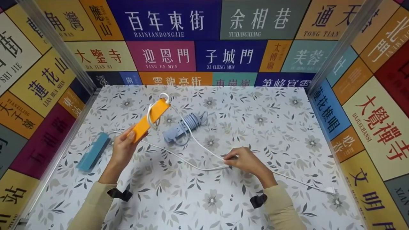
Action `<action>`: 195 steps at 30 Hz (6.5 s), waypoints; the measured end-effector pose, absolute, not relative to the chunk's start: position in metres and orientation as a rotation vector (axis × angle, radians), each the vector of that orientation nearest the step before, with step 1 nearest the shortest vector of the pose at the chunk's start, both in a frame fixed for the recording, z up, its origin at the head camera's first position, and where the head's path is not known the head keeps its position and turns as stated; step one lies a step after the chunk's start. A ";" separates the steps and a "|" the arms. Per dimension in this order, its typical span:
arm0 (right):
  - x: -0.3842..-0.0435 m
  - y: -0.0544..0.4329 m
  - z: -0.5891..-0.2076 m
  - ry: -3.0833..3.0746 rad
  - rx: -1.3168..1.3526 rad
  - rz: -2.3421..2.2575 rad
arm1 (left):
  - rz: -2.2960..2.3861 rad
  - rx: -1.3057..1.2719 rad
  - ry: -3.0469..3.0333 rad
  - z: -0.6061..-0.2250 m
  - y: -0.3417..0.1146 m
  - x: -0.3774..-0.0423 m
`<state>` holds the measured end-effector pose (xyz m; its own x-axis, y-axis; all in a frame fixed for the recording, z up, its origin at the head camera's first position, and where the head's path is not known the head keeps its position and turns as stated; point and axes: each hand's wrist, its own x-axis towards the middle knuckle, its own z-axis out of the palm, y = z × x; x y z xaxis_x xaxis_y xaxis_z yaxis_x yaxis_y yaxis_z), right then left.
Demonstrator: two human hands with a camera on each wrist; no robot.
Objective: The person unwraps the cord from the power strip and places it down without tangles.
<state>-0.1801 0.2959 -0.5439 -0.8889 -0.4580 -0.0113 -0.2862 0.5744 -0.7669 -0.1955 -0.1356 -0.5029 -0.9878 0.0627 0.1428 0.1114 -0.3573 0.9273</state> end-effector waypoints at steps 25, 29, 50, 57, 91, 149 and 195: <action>-0.176 0.293 -0.598 3.135 -0.561 -0.693 | -2.538 -0.457 -1.874 -0.507 -0.129 -0.193; -0.175 0.286 -0.594 3.109 -0.548 -0.695 | -2.480 -0.459 -1.925 -0.507 -0.128 -0.193; -0.189 0.221 -0.586 2.750 -0.381 -1.480 | -2.419 -0.420 -1.995 -0.508 -0.122 -0.191; -0.199 0.225 -0.543 2.740 -0.195 -1.610 | -2.393 -0.488 -2.064 -0.508 -0.116 -0.191; -0.185 0.295 -0.519 2.490 -0.904 -1.752 | -2.584 -0.268 -1.775 -0.505 -0.134 -0.196; -0.191 0.177 -0.600 2.808 -0.483 -1.065 | -2.552 -0.345 -1.757 -0.500 -0.138 -0.192; -0.204 0.213 -0.527 2.479 0.229 -2.105 | -2.574 -0.330 -1.707 -0.506 -0.143 -0.193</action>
